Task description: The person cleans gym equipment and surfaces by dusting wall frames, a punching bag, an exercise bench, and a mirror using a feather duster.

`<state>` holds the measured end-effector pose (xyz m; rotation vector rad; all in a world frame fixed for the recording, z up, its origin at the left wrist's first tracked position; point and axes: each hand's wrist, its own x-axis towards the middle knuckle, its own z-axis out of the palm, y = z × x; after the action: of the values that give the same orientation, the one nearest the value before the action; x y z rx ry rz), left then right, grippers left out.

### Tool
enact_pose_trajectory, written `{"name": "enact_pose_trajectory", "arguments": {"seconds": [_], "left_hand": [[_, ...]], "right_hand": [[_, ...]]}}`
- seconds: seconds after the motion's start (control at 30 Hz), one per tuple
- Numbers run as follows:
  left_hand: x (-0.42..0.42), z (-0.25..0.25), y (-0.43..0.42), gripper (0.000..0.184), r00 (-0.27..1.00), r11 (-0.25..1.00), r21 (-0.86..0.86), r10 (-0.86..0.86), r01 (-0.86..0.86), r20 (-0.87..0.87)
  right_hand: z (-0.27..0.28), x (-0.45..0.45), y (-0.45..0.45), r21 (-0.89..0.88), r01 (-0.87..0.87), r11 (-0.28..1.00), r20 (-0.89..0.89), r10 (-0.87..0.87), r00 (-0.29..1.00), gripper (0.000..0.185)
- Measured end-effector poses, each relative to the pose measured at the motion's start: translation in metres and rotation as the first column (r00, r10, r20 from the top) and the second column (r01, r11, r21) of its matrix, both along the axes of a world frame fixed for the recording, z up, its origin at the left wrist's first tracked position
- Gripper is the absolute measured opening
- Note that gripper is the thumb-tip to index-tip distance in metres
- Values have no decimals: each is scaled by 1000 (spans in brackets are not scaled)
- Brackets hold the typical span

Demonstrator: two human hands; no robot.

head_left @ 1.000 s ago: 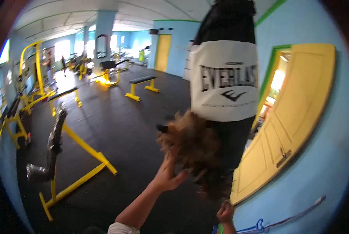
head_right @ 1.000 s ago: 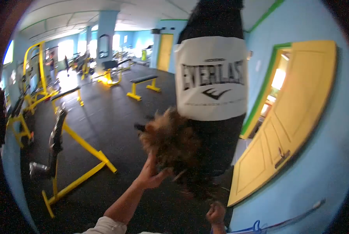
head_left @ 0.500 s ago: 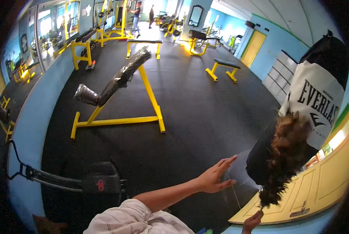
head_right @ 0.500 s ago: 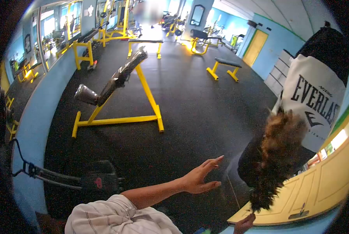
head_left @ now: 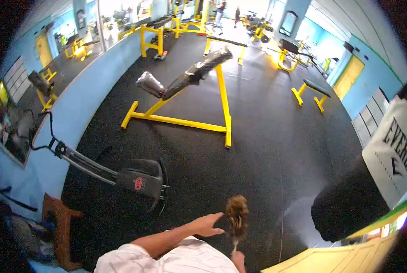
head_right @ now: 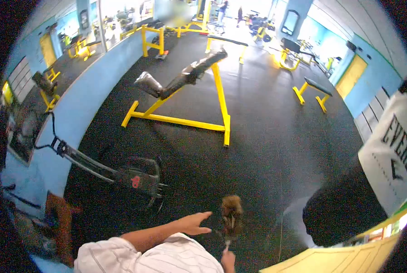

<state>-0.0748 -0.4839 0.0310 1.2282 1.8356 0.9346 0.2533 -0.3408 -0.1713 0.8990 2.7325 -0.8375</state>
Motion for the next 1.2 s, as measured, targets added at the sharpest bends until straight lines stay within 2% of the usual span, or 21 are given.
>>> {"name": "enact_pose_trajectory", "arguments": {"seconds": [0.03,0.07,0.13,0.2,0.27,0.33,0.4,0.47,0.53,0.6,0.67,0.73,0.8,0.83,0.87,0.9,0.93,0.97,1.0,1.07,1.2], "left_hand": [[3,-5,-8,77,999,999,-11,-33,33,-4],[2,-8,-13,77,998,998,-47,41,-39,46],[0,-8,-17,76,991,990,-105,99,-89,86],[-1,-7,-21,76,950,953,-91,296,-287,101],[-10,-11,-20,77,920,934,-49,356,-353,166],[-21,10,-16,76,860,893,-141,450,-428,241],[-35,-5,-12,76,827,873,-155,487,-462,279],[-55,-14,0,77,795,857,-160,515,-491,319],[-84,-15,17,76,811,855,-222,516,-469,275],[-125,-36,35,76,839,862,-211,500,-461,212],[-169,-36,57,75,836,852,-216,515,-476,188],[-218,-7,81,76,864,861,-222,490,-458,117],[-267,7,102,74,901,886,-210,432,-414,48],[-290,20,112,71,915,901,-188,402,-391,27],[-312,24,122,71,926,911,-192,377,-366,24],[-333,27,131,70,942,920,-206,335,-333,-27],[-352,30,141,69,954,928,-220,289,-300,-81],[-366,35,151,68,963,934,-238,244,-266,-117],[-380,38,163,68,966,939,-236,224,-250,-132],[-401,42,187,66,970,967,-197,118,-161,-213],[-415,41,227,64,982,958,-228,150,-173,-115]], "right_hand": [[61,-45,1,-310,269,912,103,-249,963,26],[124,-90,1,-491,551,675,254,-494,831,28],[133,-116,30,-762,443,473,187,-494,849,24],[171,-154,43,-857,353,375,121,-520,845,21],[177,-177,61,-895,259,363,46,-501,864,22],[144,-186,79,-880,294,373,83,-489,869,21],[98,-201,96,-868,310,388,109,-460,881,19],[33,-193,108,-560,271,783,69,-282,957,20],[-20,-179,117,-300,283,911,182,-237,954,27],[-19,-174,126,-194,214,957,470,-101,877,36],[-31,-160,139,-168,347,923,664,-154,731,39],[-18,-171,162,-138,263,955,696,-96,712,40],[-62,-171,190,-82,106,991,706,-17,708,42],[-56,-193,200,-61,446,893,650,-303,696,44],[-55,-217,211,-60,565,823,541,-449,711,36],[-63,-244,226,-127,752,647,575,-570,587,29],[-3,-298,228,-277,914,295,546,-735,402,17],[26,-324,239,-456,847,273,555,-657,511,17],[49,-353,242,-469,846,254,548,-667,505,17],[89,-409,247,-731,597,332,227,-706,671,19],[139,-464,305,-682,533,500,185,-588,788,26]]}}
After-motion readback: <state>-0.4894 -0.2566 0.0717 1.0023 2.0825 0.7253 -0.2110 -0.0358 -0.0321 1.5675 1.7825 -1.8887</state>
